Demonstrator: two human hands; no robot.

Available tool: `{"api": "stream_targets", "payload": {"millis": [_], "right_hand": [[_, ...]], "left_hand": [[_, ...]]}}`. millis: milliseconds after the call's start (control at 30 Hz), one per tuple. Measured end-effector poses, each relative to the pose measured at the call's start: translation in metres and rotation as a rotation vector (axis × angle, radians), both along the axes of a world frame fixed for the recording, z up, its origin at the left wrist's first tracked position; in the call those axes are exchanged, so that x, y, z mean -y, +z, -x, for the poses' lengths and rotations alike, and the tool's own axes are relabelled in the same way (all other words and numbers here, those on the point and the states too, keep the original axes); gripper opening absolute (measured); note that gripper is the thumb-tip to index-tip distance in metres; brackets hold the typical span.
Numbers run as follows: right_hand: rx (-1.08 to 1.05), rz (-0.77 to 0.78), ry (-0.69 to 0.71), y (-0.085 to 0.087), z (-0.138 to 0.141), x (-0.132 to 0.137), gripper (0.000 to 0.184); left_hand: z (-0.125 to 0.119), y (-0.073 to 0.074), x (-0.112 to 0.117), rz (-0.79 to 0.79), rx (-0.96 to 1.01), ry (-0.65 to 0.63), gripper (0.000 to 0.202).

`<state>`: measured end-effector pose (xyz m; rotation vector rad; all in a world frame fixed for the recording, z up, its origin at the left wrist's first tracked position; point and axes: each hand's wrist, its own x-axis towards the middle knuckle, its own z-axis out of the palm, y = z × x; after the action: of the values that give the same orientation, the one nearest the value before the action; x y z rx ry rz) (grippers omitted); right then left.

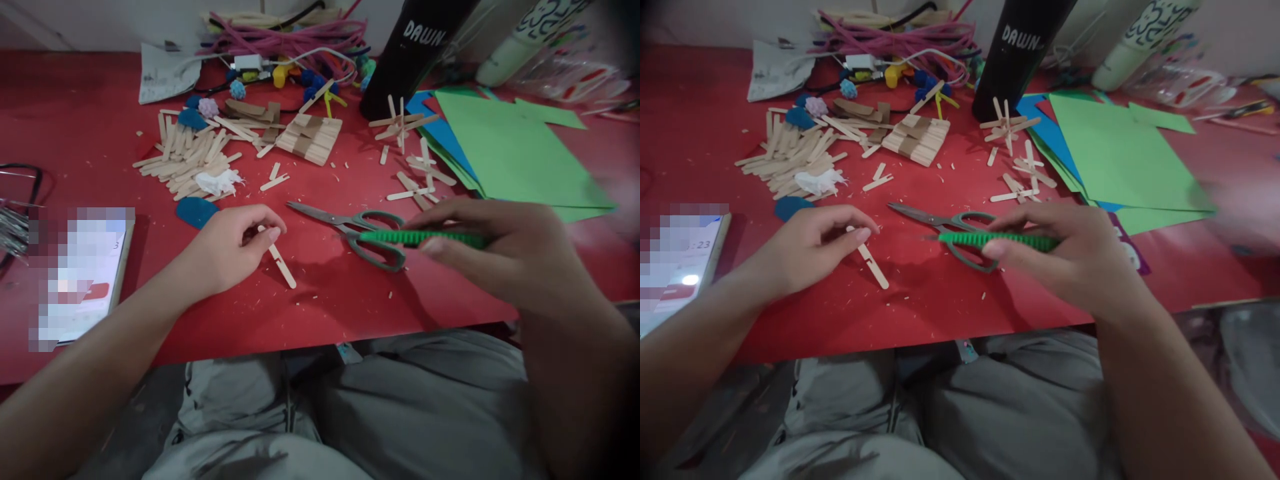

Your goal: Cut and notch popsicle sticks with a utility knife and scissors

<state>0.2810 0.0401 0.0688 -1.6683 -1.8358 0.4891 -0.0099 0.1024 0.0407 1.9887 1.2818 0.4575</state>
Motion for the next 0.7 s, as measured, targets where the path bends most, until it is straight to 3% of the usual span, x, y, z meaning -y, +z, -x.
{"api": "stream_targets", "payload": {"millis": [133, 300, 467, 700], "right_hand": [[0.078, -0.061, 0.201, -0.004, 0.007, 0.003, 0.026], [0.133, -0.194, 0.310, -0.016, 0.011, 0.002, 0.014], [0.157, -0.299, 0.296, -0.017, 0.015, 0.002, 0.016], [0.206, -0.322, 0.319, -0.011, 0.018, 0.002, 0.019]], "left_hand": [[-0.001, -0.004, 0.000, -0.031, -0.017, 0.014, 0.022], [-0.001, -0.009, 0.000, -0.127, -0.081, -0.031, 0.020], [-0.001, -0.011, 0.000, -0.151, -0.108, -0.039, 0.018], [-0.001, -0.013, -0.001, -0.185, -0.071, 0.014, 0.024]]}}
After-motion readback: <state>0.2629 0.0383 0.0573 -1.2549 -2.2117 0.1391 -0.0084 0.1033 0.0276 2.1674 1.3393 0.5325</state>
